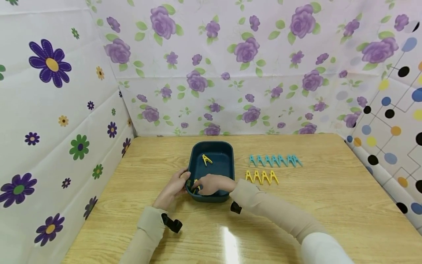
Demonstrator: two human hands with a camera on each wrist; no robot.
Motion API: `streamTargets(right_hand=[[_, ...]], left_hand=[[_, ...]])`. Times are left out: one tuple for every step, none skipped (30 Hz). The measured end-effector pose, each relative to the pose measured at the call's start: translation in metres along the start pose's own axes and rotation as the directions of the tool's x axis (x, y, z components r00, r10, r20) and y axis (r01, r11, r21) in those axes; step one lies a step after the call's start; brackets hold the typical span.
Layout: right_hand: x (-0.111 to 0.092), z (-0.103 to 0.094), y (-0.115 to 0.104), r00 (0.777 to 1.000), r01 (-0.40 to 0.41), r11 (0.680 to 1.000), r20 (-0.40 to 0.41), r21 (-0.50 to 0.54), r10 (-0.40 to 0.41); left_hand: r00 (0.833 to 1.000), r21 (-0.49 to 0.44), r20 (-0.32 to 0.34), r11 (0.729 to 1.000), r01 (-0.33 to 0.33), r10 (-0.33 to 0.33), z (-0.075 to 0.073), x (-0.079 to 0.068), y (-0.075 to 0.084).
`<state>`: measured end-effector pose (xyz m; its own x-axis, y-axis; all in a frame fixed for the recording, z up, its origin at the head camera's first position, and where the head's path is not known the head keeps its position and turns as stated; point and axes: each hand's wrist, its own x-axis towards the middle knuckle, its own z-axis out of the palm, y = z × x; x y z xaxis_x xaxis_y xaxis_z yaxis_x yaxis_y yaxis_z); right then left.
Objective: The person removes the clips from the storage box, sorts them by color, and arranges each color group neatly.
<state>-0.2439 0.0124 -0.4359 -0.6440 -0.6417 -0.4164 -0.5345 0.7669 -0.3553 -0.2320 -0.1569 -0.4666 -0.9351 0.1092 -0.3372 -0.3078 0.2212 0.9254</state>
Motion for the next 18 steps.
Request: streamTargets(right_hand=[[0.000, 0.000, 0.001, 1.000, -0.012, 1.000, -0.003, -0.003, 0.012], [0.000, 0.000, 0.002, 1.000, -0.026, 1.000, -0.012, -0.008, 0.026], [0.001, 0.000, 0.003, 0.999, -0.044, 0.999, -0.023, -0.003, 0.043], [0.001, 0.000, 0.004, 0.997, -0.068, 0.998, -0.037, 0.004, 0.068], [0.000, 0.000, 0.005, 0.994, -0.092, 0.996, -0.054, 0.001, 0.092], [0.000, 0.000, 0.007, 0.990, -0.121, 0.993, -0.072, -0.002, 0.120], [0.000, 0.001, 0.008, 0.985, -0.150, 0.989, -0.087, 0.001, 0.149], [0.001, 0.001, 0.009, 0.979, -0.177, 0.984, -0.105, 0.002, 0.176], [0.001, 0.002, 0.009, 0.972, -0.201, 0.980, -0.121, 0.005, 0.200], [0.002, 0.003, 0.010, 0.966, -0.222, 0.975, -0.136, 0.003, 0.220], [0.002, 0.004, 0.010, 0.961, -0.235, 0.972, -0.148, -0.006, 0.232], [0.003, 0.005, 0.011, 0.957, -0.248, 0.969, -0.157, -0.012, 0.243], [0.003, 0.006, 0.011, 0.954, -0.256, 0.966, -0.165, -0.022, 0.249], [0.004, 0.008, 0.011, 0.953, -0.260, 0.965, -0.173, -0.036, 0.250], [0.004, 0.009, 0.011, 0.951, -0.264, 0.963, -0.179, -0.048, 0.251], [0.005, 0.010, 0.012, 0.950, -0.266, 0.962, -0.183, -0.058, 0.252], [0.005, 0.010, 0.012, 0.950, -0.266, 0.962, -0.189, -0.063, 0.250], [0.004, 0.011, 0.013, 0.949, -0.263, 0.963, -0.194, -0.060, 0.247]], left_hand=[[1.000, -0.001, 0.002, 1.000, -0.001, 0.001, 0.000, 0.000, 0.000], [1.000, -0.004, 0.003, 1.000, -0.002, 0.002, 0.000, 0.000, 0.000], [1.000, -0.004, 0.002, 1.000, 0.000, 0.000, 0.000, 0.000, 0.001], [1.000, -0.007, 0.002, 1.000, 0.001, -0.001, 0.000, 0.001, 0.001], [1.000, -0.010, 0.002, 1.000, 0.003, -0.003, 0.000, 0.001, 0.001], [1.000, -0.011, 0.002, 1.000, 0.005, -0.005, 0.000, 0.001, 0.001], [1.000, -0.012, 0.001, 1.000, 0.007, -0.007, 0.000, 0.001, 0.001], [1.000, -0.014, -0.001, 1.000, 0.009, -0.009, 0.000, 0.002, 0.001], [1.000, -0.013, -0.001, 1.000, 0.010, -0.010, 0.000, 0.002, 0.001], [1.000, -0.012, -0.002, 1.000, 0.009, -0.009, 0.000, 0.002, 0.001], [1.000, -0.011, -0.001, 1.000, 0.008, -0.008, 0.000, 0.002, 0.001], [1.000, -0.009, 0.001, 1.000, 0.007, -0.007, 0.000, 0.002, 0.001], [1.000, -0.008, 0.001, 1.000, 0.006, -0.006, 0.000, 0.002, 0.000], [1.000, -0.008, 0.002, 1.000, 0.005, -0.005, 0.000, 0.002, 0.000], [1.000, -0.008, 0.002, 1.000, 0.006, -0.006, 0.000, 0.002, 0.000], [1.000, -0.009, 0.003, 1.000, 0.007, -0.007, 0.001, 0.002, 0.000], [1.000, -0.010, 0.003, 1.000, 0.008, -0.008, 0.001, 0.002, 0.000], [1.000, -0.012, 0.003, 1.000, 0.011, -0.010, 0.001, 0.002, 0.000]])
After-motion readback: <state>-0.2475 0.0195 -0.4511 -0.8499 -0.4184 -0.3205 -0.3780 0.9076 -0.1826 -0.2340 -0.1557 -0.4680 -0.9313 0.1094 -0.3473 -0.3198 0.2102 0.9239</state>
